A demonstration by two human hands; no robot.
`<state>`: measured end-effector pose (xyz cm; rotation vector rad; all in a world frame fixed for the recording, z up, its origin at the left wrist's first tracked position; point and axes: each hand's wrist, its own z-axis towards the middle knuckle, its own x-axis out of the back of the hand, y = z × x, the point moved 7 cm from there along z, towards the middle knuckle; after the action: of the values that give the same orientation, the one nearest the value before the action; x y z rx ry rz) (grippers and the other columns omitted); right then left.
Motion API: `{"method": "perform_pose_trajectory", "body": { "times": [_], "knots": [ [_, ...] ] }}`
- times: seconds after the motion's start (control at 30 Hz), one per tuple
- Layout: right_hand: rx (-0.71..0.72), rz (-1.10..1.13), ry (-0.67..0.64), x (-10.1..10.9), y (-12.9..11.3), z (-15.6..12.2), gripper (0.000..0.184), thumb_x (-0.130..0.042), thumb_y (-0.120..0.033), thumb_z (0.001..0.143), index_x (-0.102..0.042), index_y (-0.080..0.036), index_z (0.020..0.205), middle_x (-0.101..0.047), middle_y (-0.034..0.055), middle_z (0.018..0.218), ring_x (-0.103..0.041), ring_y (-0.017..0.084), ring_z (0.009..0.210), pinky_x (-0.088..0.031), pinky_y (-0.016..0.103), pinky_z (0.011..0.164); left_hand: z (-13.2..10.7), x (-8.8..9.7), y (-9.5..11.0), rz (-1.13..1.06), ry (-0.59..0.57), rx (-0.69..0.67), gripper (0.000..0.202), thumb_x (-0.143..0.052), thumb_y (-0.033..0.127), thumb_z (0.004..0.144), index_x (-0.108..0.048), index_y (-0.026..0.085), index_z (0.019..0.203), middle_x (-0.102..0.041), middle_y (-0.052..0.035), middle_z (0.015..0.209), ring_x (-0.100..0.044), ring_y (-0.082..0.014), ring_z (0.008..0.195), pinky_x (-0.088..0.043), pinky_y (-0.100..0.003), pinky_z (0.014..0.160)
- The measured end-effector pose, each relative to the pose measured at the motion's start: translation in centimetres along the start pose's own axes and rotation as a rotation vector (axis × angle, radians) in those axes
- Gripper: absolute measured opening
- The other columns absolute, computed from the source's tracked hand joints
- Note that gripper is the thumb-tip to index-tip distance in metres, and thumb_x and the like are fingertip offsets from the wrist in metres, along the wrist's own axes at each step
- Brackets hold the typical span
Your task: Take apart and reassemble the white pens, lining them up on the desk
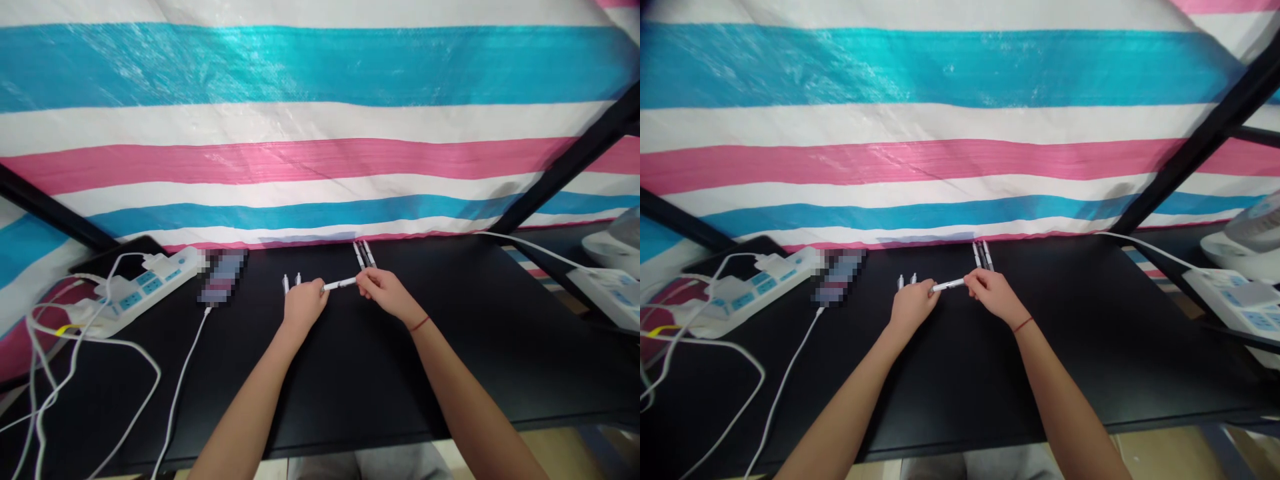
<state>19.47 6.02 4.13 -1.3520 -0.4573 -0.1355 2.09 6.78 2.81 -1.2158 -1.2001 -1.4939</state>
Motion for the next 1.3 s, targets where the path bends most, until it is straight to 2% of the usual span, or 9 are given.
{"method": "perform_pose_trajectory", "body": {
  "times": [0.13, 0.27, 0.47, 0.6, 0.77, 0.9, 1.07, 1.2, 1.3],
  "knots": [
    [0.077, -0.084, 0.064, 0.3, -0.2, -0.1, 0.019, -0.052, -0.037, 0.088, -0.063, -0.022, 0.092, -0.060, 0.0005, 0.068, -0.056, 0.015, 0.060, -0.044, 0.028, 0.060, 0.2, -0.4, 0.0, -0.014, -0.039, -0.008, 0.024, -0.045, 0.033, 0.088, -0.062, 0.020, 0.076, -0.065, -0.0077, 0.067, -0.065, -0.0247, 0.067, -0.042, -0.030, 0.063],
    [-0.007, 0.042, 0.071, 0.0, 0.7, 0.1, 0.027, -0.054, -0.041, 0.087, -0.060, -0.022, 0.106, -0.065, 0.0024, 0.079, -0.060, 0.015, 0.064, -0.046, 0.027, 0.059, 0.2, -0.3, -0.1, -0.059, -0.026, -0.025, 0.021, -0.046, 0.030, 0.087, -0.060, 0.020, 0.075, -0.062, -0.0055, 0.065, -0.063, -0.0237, 0.064, -0.041, -0.030, 0.060],
    [-0.105, 0.219, 0.047, -0.1, 1.3, 0.4, 0.033, -0.055, -0.050, 0.084, -0.061, -0.018, 0.083, -0.063, 0.0028, 0.068, -0.056, 0.013, 0.056, -0.044, 0.024, 0.050, -0.3, 1.2, 0.0, -0.407, 0.165, -0.210, 0.020, -0.052, 0.034, 0.087, -0.059, 0.021, 0.101, -0.063, -0.0031, 0.086, -0.058, -0.0161, 0.070, -0.046, -0.028, 0.068],
    [-0.167, 0.358, 0.152, 1.0, 2.3, 0.5, 0.034, -0.061, -0.051, 0.079, -0.060, -0.017, 0.082, -0.062, 0.0025, 0.068, -0.055, 0.012, 0.055, -0.042, 0.024, 0.048, 0.1, 1.5, -1.8, -0.720, 0.270, -0.106, 0.032, -0.057, 0.037, 0.084, -0.059, 0.021, 0.112, -0.064, -0.0050, 0.100, -0.058, -0.0127, 0.069, -0.049, -0.027, 0.070],
    [-0.164, 0.441, 0.184, 1.5, 2.5, 0.6, 0.033, -0.066, -0.045, 0.075, -0.059, -0.019, 0.094, -0.060, 0.0014, 0.075, -0.056, 0.013, 0.062, -0.041, 0.022, 0.048, 0.8, 0.0, -2.9, -0.973, 0.152, 0.013, 0.034, -0.057, 0.044, 0.084, -0.066, 0.019, 0.105, -0.068, -0.0040, 0.082, -0.064, -0.0163, 0.071, -0.052, -0.028, 0.069],
    [-0.176, 0.424, 0.200, 1.6, 2.7, 0.6, 0.039, -0.066, -0.047, 0.076, -0.054, -0.021, 0.103, -0.059, -0.0009, 0.073, -0.056, 0.013, 0.060, -0.040, 0.022, 0.046, 0.9, -0.5, -3.1, -1.096, 0.144, 0.054, 0.038, -0.060, 0.046, 0.081, -0.067, 0.018, 0.105, -0.069, -0.0036, 0.078, -0.066, -0.0172, 0.073, -0.052, -0.030, 0.074],
    [-0.156, 0.308, 0.262, 2.2, 3.0, 0.6, 0.036, -0.056, -0.054, 0.082, -0.049, -0.020, 0.075, -0.052, -0.0037, 0.060, -0.040, 0.007, 0.043, -0.030, 0.021, 0.040, 0.9, -0.9, -3.1, -1.135, 0.133, 0.066, 0.039, -0.062, 0.047, 0.080, -0.068, 0.017, 0.104, -0.070, -0.0045, 0.079, -0.066, -0.0173, 0.073, -0.053, -0.031, 0.074],
    [-0.097, 0.359, 0.261, 2.2, 2.9, 0.8, 0.032, -0.064, -0.048, 0.078, -0.049, -0.022, 0.090, -0.051, -0.0058, 0.063, -0.046, 0.009, 0.050, -0.036, 0.021, 0.044, 1.0, -1.3, -3.1, -1.171, 0.116, 0.084, 0.041, -0.063, 0.049, 0.078, -0.068, 0.017, 0.103, -0.070, -0.0048, 0.080, -0.067, -0.0176, 0.074, -0.053, -0.031, 0.074],
    [-0.157, 0.338, 0.284, 2.4, 3.4, 0.8, 0.035, -0.061, -0.051, 0.080, -0.050, -0.022, 0.095, -0.056, -0.0031, 0.070, -0.049, 0.010, 0.051, -0.035, 0.021, 0.042, 1.1, -1.4, -3.2, -1.201, 0.122, 0.101, 0.042, -0.064, 0.048, 0.077, -0.067, 0.016, 0.103, -0.070, -0.0051, 0.081, -0.067, -0.0175, 0.076, -0.053, -0.031, 0.076]
  ]
}}
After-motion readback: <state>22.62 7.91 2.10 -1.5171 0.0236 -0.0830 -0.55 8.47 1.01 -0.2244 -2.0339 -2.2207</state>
